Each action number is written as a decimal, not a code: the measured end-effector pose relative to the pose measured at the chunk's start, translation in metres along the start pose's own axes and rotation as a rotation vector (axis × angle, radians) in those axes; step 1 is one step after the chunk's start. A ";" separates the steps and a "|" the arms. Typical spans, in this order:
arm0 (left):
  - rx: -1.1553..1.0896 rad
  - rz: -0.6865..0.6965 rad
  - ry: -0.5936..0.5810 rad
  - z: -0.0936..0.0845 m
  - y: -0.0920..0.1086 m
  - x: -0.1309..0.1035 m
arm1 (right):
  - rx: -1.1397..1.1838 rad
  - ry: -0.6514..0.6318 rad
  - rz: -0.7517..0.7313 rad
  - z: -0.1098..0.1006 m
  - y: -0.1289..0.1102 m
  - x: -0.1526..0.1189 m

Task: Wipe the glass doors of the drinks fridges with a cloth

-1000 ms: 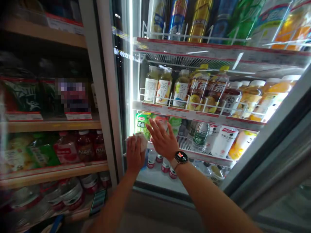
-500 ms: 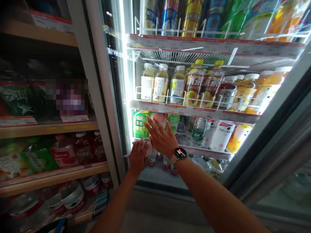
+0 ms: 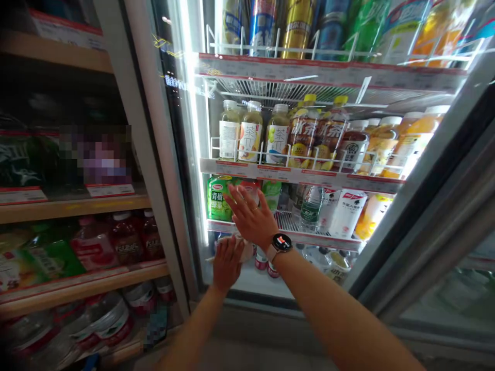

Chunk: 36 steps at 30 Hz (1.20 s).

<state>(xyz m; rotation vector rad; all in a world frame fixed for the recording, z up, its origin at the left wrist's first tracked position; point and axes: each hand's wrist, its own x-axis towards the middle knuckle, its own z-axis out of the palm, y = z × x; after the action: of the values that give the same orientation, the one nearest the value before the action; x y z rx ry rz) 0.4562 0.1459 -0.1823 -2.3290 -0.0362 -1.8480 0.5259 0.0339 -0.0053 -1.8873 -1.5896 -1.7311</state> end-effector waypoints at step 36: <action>-0.135 -0.180 0.138 0.003 0.005 0.026 | -0.050 0.094 0.321 0.019 -0.030 -0.108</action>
<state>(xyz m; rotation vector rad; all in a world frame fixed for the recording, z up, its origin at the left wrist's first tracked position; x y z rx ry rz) 0.4654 0.1392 -0.1584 -2.3471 -0.1099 -2.1568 0.5393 -0.0032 -0.1121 -1.9244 -1.1450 -1.7027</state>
